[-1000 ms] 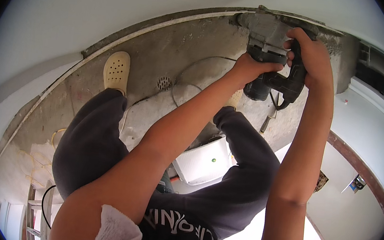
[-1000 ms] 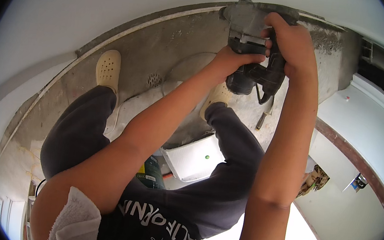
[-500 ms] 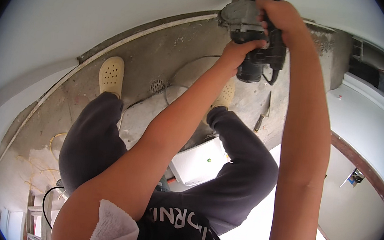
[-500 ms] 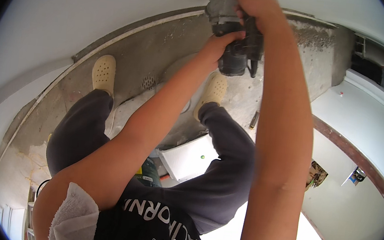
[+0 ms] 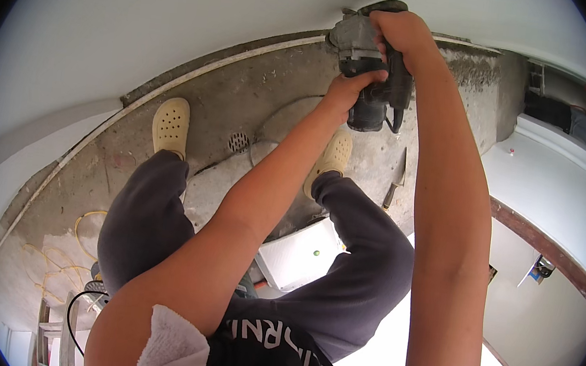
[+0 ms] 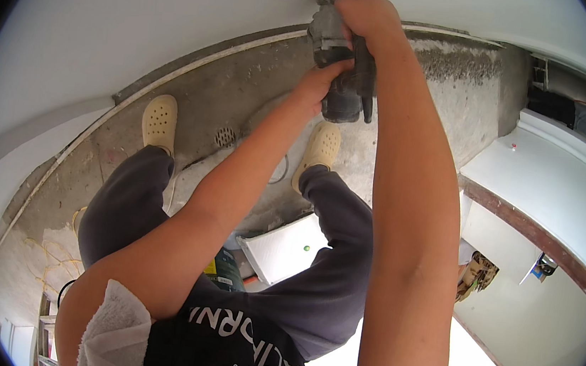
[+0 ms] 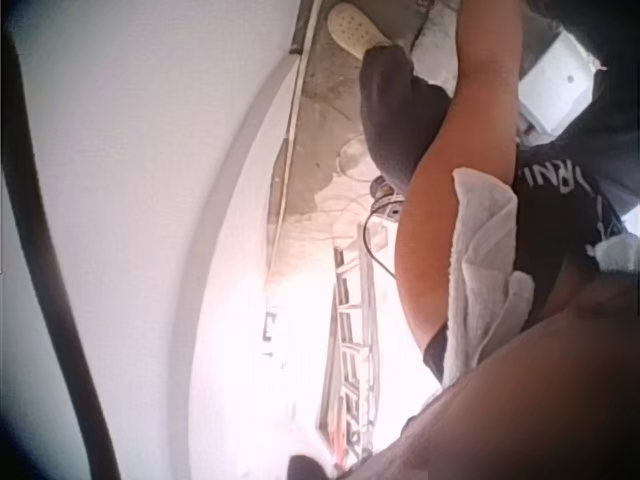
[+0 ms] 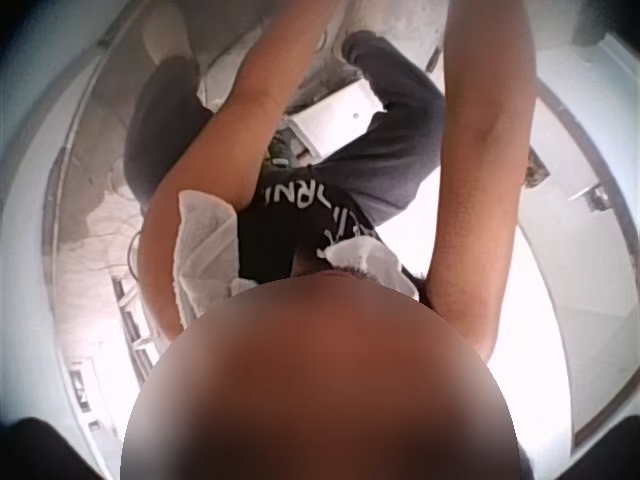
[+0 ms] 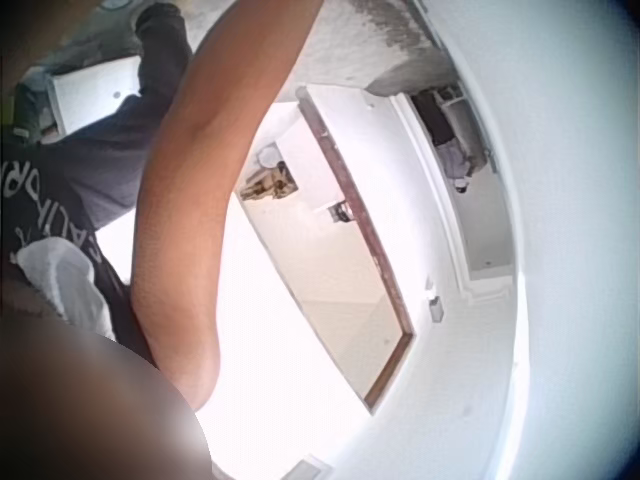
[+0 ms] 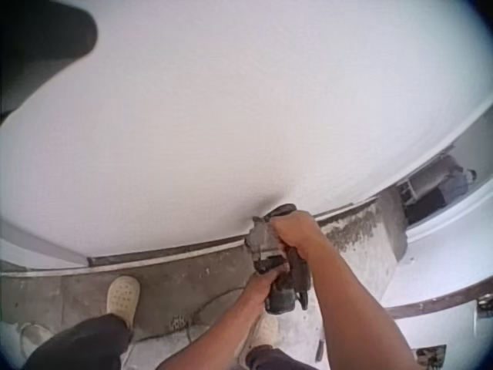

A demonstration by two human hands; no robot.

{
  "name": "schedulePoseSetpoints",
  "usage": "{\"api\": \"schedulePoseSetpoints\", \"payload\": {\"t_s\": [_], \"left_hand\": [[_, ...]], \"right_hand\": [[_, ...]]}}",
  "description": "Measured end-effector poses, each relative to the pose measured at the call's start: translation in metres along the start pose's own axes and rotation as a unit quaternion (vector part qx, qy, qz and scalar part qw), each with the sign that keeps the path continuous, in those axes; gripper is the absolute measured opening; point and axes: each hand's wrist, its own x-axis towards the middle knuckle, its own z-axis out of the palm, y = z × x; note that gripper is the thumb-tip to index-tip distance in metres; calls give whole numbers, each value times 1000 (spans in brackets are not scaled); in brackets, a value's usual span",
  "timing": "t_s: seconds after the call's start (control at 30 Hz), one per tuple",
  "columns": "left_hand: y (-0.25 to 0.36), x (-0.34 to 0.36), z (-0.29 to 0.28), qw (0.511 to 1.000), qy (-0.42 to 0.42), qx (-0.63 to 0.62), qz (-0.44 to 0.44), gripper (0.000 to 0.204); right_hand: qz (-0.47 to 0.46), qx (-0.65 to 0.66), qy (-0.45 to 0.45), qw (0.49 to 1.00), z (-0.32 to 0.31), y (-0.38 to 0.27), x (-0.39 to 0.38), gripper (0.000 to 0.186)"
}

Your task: The person uses an angle grinder to remove material from a wall surface near the floor. They hold the grinder with both hands and move it along the wall, creating dust and debris.

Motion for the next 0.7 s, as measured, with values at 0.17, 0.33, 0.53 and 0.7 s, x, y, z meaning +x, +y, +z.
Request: {"api": "schedulePoseSetpoints", "payload": {"t_s": [0.17,0.33,0.53,0.7], "left_hand": [[-10,5,1,1000,-18,10,17,46],[-37,14,-5,990,13,139,32,48],[-53,3,-17,973,18,228,28,35],[-58,-1,-28,979,-27,201,22,56]], "right_hand": [[14,146,32,989,-10,18,-16,22],[41,178,50,982,-21,46,-30,22],[78,169,73,980,-9,72,-51,22],[81,188,108,973,1,85,-57,30]]}}
